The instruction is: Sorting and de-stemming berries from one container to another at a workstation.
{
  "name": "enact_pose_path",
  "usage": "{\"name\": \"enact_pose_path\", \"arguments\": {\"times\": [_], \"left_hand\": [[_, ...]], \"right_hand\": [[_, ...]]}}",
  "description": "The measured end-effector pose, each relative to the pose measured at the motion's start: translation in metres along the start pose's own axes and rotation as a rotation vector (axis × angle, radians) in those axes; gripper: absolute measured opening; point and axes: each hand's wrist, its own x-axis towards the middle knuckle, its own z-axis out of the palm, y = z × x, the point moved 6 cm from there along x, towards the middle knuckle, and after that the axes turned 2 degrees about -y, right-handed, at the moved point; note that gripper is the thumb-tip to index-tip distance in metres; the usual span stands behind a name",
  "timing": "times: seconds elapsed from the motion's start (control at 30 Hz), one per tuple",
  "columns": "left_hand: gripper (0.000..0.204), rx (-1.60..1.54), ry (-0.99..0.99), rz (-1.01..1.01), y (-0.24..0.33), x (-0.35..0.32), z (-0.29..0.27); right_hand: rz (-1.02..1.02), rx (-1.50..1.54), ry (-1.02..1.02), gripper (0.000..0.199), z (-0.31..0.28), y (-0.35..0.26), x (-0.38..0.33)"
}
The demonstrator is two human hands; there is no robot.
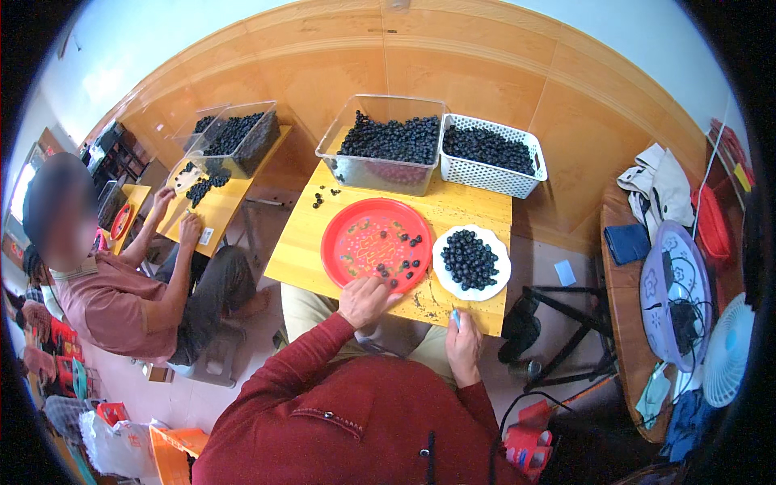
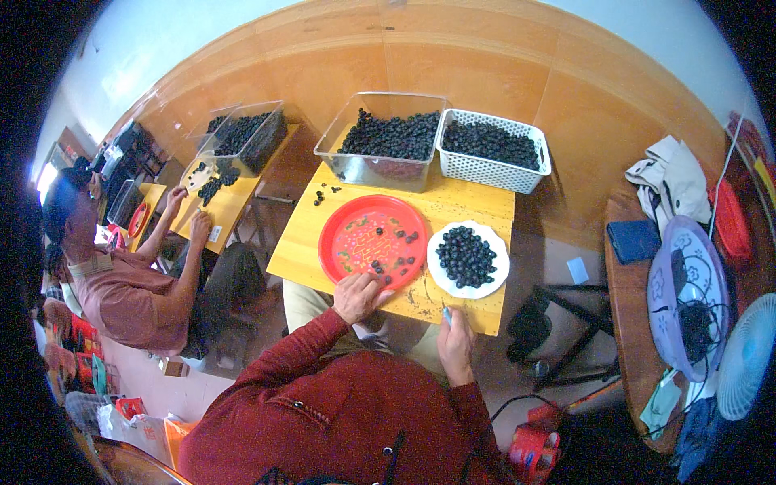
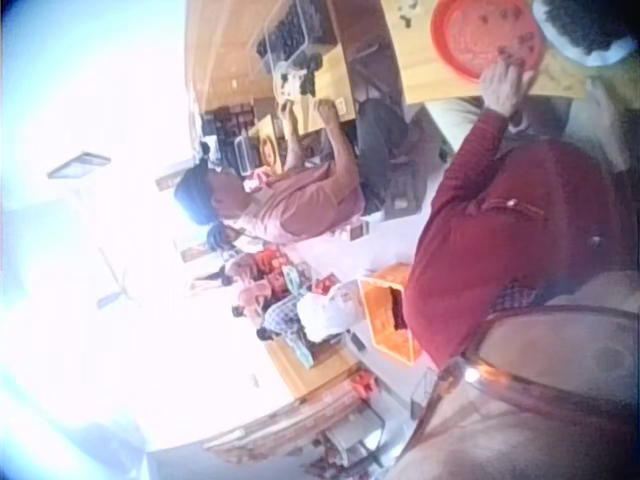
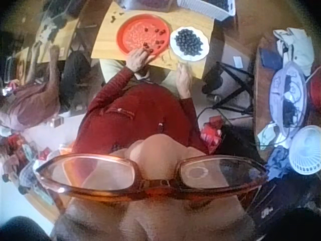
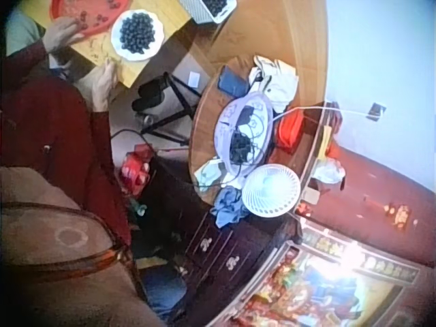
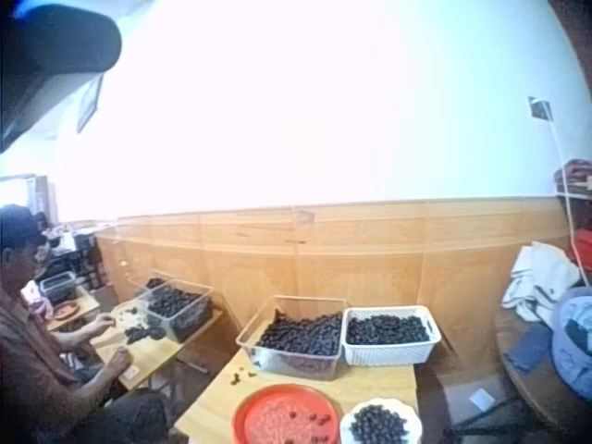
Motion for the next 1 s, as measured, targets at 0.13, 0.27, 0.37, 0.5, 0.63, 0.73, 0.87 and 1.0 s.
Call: {"name": "enact_pose_path", "arguments": {"times": [0.13, 0.27, 0.37, 0.5, 0.63, 0.73, 0.87, 1.0], "left_hand": [[0.027, 0.009, 0.000, -0.002, 0.000, 0.000, 0.001], [0.028, 0.019, 0.018, -0.001, -0.003, -0.003, 0.003], [0.028, 0.016, -0.005, -0.006, -0.001, 0.002, 0.002], [0.028, 0.001, -0.024, -0.004, -0.001, 0.003, 0.000], [0.027, -0.006, -0.021, -0.022, -0.001, 0.003, 0.000], [0.027, -0.011, -0.049, -0.017, -0.003, 0.001, 0.005], [0.027, 0.021, -0.084, -0.023, -0.004, -0.005, 0.008], [0.026, -0.007, -0.103, 0.003, 0.001, 0.001, 0.008]], "right_hand": [[-0.005, 0.004, 0.019, 0.019, 0.001, 0.003, -0.001], [-0.022, 0.016, 0.037, 0.018, 0.002, 0.002, 0.000], [-0.037, -0.034, 0.047, 0.017, 0.006, 0.007, -0.002], [-0.032, -0.058, 0.051, 0.017, 0.007, 0.005, -0.002], [-0.023, -0.061, 0.043, 0.017, 0.004, 0.001, -0.002], [-0.020, -0.032, 0.057, 0.015, 0.001, -0.001, -0.003], [-0.022, -0.036, 0.079, 0.015, 0.006, 0.006, -0.005], [-0.012, -0.015, 0.088, 0.015, 0.004, 0.007, -0.008]]}}
